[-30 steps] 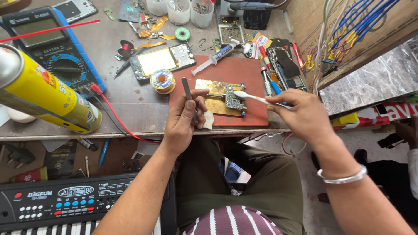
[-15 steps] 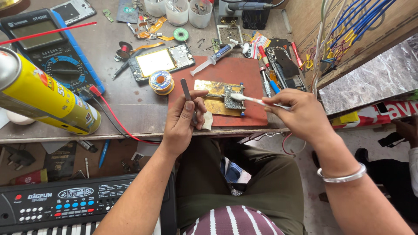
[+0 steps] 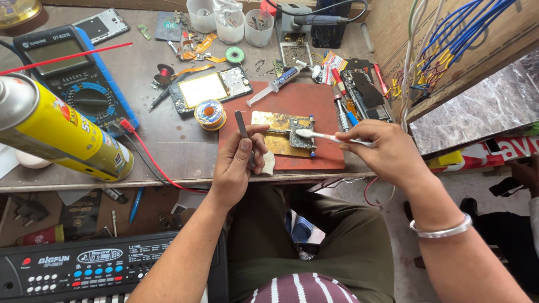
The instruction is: The person cleans a small circuit board clamped to a workbench. They apply a liquid from a spray can onto a toothbrush and scrub the board, then use a utility knife to scrape residue and tweezers to pick at components. The board remains clamped throughout.
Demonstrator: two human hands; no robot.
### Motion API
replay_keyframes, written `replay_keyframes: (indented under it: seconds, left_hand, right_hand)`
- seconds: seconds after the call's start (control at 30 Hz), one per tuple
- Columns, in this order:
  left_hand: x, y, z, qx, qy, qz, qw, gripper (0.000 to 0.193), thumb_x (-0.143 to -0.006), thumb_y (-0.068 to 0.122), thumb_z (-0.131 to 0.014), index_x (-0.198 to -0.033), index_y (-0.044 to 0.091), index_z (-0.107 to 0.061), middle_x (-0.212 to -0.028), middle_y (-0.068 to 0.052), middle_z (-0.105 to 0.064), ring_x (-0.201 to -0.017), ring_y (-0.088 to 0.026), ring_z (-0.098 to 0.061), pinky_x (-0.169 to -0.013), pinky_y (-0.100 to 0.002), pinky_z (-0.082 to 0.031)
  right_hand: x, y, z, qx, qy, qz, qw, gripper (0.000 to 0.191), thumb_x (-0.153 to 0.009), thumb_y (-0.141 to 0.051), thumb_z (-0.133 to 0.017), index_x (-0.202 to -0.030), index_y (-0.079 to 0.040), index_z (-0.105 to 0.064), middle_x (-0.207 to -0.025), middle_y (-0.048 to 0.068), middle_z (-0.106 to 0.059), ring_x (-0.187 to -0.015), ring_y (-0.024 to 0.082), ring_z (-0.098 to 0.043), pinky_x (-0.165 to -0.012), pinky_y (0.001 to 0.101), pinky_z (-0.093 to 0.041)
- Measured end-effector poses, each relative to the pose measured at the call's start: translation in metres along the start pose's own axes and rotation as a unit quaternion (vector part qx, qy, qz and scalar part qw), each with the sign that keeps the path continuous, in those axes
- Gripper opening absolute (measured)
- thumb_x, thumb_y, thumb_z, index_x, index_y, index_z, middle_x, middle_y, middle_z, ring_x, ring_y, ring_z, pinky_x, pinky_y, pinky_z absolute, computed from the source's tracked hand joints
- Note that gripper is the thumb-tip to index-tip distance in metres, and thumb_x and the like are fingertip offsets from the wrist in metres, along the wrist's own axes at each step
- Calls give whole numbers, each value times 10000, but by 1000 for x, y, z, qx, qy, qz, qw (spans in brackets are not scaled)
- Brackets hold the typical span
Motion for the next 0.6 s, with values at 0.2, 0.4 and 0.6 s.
replay_keyframes:
  seconds: [0.2, 0.4, 0.6]
  left_hand:
    - [0, -1, 1, 2, 1, 1, 1000, 388, -1140, 265, -448, -1392, -8, -557, -1011, -19, -558, -798, -60, -496, -688, -227, -441]
    - [-1, -3, 1, 3, 5, 1, 1000, 389, -1134, 260, -452, -1389, -13, -560, -1003, -22, -560, -796, -59, -494, -680, -224, -437]
    - [-1, -3, 2, 6, 3, 2, 1000, 388, -1133, 259, -445, -1389, -11, -555, -1003, -22, -562, -797, -61, -504, -688, -227, -445]
  right_hand:
    - [5, 21, -13, -42, -20, -7, 999, 230, -871, -126, -739, -1095, -104, -788, -919, 40, -740, -789, 162, -691, -666, 309, -527]
    - [9, 62, -46, -575, -177, -144, 785, 259, -1080, -195, -671, -1204, 28, -717, -804, 10, -673, -614, 36, -568, -535, 200, -447]
    - [14, 52, -22, -209, 36, -103, 972, 269, -950, -255, -690, -1147, -87, -759, -877, 2, -731, -705, 85, -611, -628, 257, -486]
Point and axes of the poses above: each hand's wrist, its own x-axis away from the middle knuckle, its own z-axis out of the back of the hand, y = z × x, the point moved 7 cm from there along -x, towards the middle knuckle
